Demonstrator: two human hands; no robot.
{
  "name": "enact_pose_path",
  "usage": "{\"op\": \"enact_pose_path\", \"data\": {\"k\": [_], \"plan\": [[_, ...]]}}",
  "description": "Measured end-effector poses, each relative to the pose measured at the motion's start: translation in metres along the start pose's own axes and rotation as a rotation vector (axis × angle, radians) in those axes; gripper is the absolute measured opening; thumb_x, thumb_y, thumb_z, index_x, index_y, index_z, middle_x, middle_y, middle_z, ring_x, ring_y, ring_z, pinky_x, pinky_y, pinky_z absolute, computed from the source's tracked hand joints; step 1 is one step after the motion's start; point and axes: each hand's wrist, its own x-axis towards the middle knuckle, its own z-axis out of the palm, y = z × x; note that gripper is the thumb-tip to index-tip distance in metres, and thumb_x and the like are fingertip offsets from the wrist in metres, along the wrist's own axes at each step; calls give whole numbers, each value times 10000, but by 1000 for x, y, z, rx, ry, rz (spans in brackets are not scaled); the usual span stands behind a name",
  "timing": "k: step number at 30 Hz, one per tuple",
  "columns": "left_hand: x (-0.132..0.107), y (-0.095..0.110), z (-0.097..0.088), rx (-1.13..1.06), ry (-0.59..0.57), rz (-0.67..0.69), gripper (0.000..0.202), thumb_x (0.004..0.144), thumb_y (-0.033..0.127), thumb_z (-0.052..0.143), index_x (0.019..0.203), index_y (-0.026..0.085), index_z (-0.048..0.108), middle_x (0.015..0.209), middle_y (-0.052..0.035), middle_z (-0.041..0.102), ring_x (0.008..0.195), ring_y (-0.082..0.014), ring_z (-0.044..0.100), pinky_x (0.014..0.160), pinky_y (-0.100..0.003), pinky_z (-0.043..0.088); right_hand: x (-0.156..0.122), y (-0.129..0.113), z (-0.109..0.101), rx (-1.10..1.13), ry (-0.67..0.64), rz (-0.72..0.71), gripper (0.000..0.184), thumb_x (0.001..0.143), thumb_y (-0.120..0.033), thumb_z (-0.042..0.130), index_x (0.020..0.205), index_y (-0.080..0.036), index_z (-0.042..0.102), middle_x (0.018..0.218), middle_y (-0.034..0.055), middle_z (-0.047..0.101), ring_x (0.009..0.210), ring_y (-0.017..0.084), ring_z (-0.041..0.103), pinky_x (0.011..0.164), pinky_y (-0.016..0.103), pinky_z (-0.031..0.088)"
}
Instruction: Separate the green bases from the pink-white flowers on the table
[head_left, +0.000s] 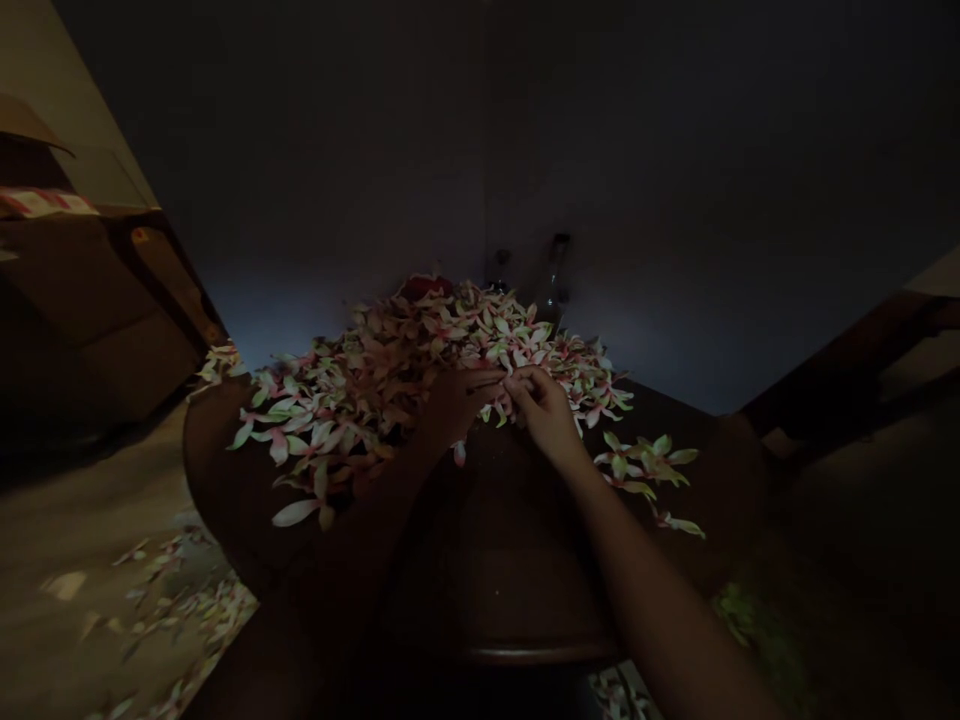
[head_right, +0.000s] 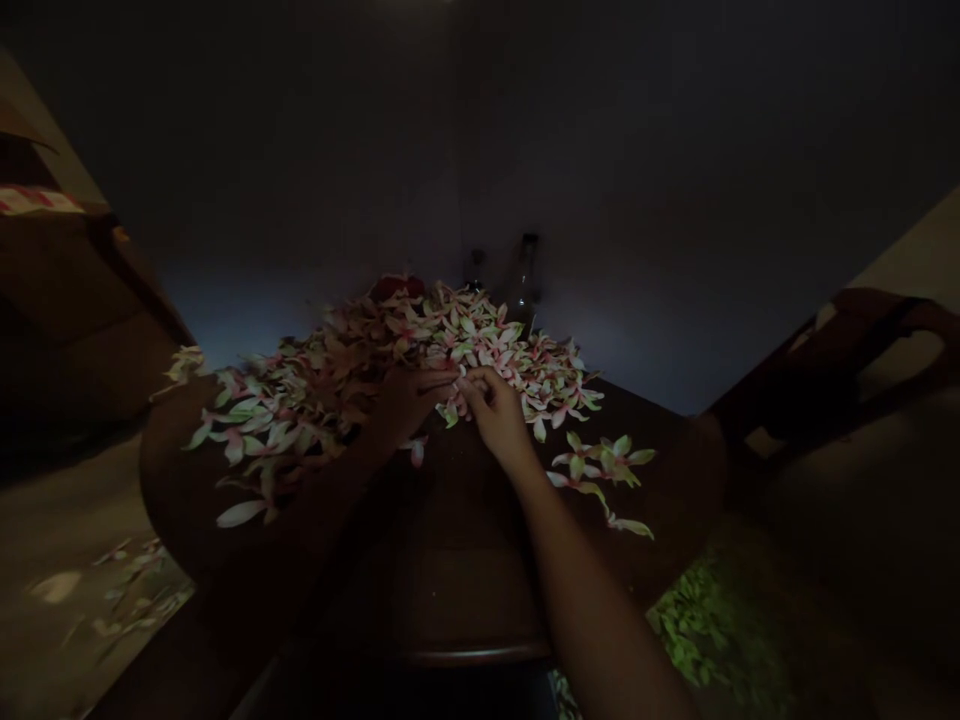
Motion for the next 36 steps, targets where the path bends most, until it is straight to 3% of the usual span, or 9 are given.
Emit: {"op": "enact_pose_path", "data": {"k": [8, 14, 22, 28, 36], "plan": [[-2, 1, 3, -113, 17, -90, 250, 815, 298, 690, 1024, 204, 790, 1022, -39, 785, 962, -220, 734, 866, -298, 576, -1, 0, -3, -89, 7, -23, 270, 900, -492, 611, 901, -223, 589, 612, -44, 555, 530, 120, 487, 519, 255, 375], [0, -8, 3, -161, 5, -84, 290, 815, 372, 683, 1026, 205, 790, 1049, -49, 779, 1002, -239, 724, 887, -324, 570, -2, -1, -1, -73, -26, -5, 264, 918, -480, 582, 947, -218, 602, 645, -39, 569, 531, 110, 476, 512, 247, 359], [-3, 2, 1, -43, 37, -55, 245, 807, 347, 697, 992, 225, 800, 1024, -22, 785, 1021, -233, 717, 915, -313, 546, -2, -3, -3, -110, 41, 37, 244, 875, -433, 617, 935, -200, 657, 647, -35, 572, 529, 112, 472, 514, 250, 363], [-3, 2, 0, -40, 32, -59, 243, 815, 346, 695, 1008, 240, 799, 1043, -17, 781, 1022, -228, 714, 915, -319, 542, -2, -10, -3, -59, 32, 54, 293, 849, -484, 657, 905, -197, 661, 631, -32, 579, 547, 119, 493, 526, 256, 368], [-6, 5, 1, -46, 30, -66, 209, 797, 332, 716, 966, 250, 807, 967, 0, 792, 910, -204, 730, 818, -275, 555, -1, -5, -5, 26, 36, 84, 314, 807, -515, 697, 837, -208, 639, 573, -34, 585, 522, 125, 496, 511, 254, 365]]}}
